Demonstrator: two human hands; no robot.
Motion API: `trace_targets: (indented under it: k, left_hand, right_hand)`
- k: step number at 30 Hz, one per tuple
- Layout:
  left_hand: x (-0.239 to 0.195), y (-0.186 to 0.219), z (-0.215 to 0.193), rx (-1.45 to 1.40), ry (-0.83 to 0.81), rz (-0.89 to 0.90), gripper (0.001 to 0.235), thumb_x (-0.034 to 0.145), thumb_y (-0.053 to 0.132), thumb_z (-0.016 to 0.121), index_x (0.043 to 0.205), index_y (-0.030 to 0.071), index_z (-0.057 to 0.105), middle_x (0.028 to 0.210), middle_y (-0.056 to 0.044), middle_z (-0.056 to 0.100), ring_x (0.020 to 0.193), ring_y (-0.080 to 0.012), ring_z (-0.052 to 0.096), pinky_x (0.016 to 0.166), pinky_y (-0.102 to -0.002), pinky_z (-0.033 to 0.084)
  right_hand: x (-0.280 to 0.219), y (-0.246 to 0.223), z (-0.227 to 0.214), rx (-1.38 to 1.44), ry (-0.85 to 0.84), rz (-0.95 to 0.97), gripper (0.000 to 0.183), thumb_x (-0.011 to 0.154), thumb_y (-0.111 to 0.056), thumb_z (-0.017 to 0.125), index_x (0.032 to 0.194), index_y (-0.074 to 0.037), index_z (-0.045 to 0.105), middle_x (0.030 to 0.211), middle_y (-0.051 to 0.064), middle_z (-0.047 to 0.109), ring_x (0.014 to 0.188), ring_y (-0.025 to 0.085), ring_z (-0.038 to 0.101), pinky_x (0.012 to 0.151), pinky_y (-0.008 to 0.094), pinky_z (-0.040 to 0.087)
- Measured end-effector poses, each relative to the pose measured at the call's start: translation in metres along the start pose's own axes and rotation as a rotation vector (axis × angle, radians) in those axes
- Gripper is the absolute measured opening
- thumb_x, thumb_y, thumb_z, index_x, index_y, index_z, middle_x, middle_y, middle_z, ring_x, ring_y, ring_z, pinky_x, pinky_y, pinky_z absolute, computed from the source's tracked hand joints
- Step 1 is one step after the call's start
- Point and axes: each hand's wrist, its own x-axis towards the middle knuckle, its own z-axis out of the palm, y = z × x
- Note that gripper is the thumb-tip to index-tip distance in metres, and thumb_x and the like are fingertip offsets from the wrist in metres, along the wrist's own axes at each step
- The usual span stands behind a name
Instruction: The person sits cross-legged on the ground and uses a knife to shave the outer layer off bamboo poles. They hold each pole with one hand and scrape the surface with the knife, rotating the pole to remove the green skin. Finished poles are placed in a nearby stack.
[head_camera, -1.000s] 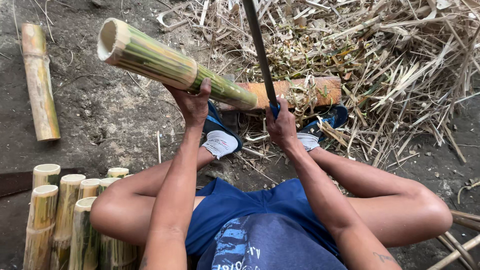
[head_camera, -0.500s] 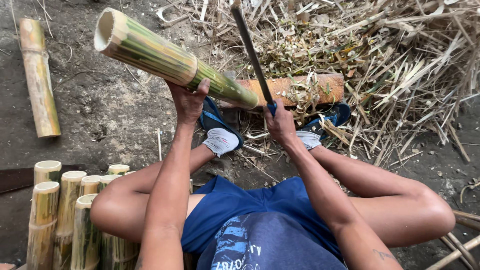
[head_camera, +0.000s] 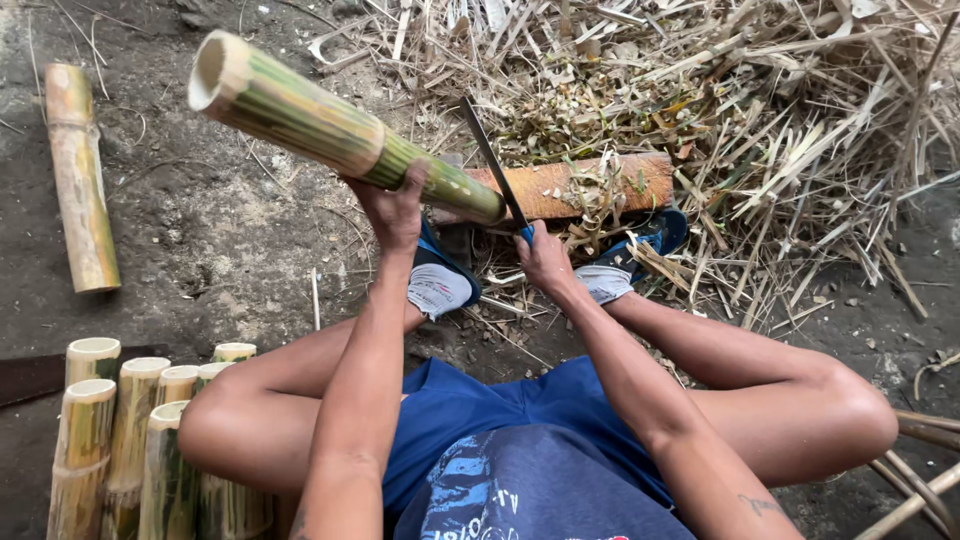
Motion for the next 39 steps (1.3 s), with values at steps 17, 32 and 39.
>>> trace_targets:
  k: [17, 32, 39]
  left_hand:
    - [-0.012, -0.033, -0.021, 0.065, -0.078, -0.108, 0.085, 0.086, 0.028, 0.083, 0.147, -0.001, 0.031, 0.134, -0.015, 0.05, 0.122, -0.0253, 0.057, 0.107, -0.04, 0.054]
    - [0.001, -0.019, -0.024, 0.052, -0.188, -0.172, 0.073, 0.086, 0.024, 0.083, 0.139, -0.001, 0.041, 0.126, -0.015, 0.058, 0.115, -0.0237, 0.064, 0.101, -0.035, 0.06]
    - [0.011, -0.011, -0.035, -0.018, -0.294, -0.244, 0.06, 0.085, 0.027, 0.084, 0.127, 0.0, 0.052, 0.118, -0.011, 0.064, 0.108, -0.0211, 0.067, 0.098, -0.034, 0.059]
  right_hand:
    - [0.026, -0.007, -0.001, 0.086, -0.033, 0.107, 0.023, 0.109, -0.028, 0.051, 0.11, -0.005, 0.05, 0.069, 0.014, 0.066, 0.058, 0.035, 0.066, 0.05, 0.046, 0.05]
    - [0.029, 0.009, -0.001, -0.053, 0.157, -0.013, 0.03, 0.105, -0.031, 0.061, 0.11, -0.003, 0.051, 0.075, 0.025, 0.067, 0.071, 0.048, 0.067, 0.062, 0.056, 0.051]
    - [0.008, -0.015, -0.021, 0.187, 0.22, -0.158, 0.03, 0.103, -0.031, 0.058, 0.111, -0.004, 0.048, 0.069, 0.021, 0.066, 0.063, 0.04, 0.07, 0.057, 0.051, 0.051]
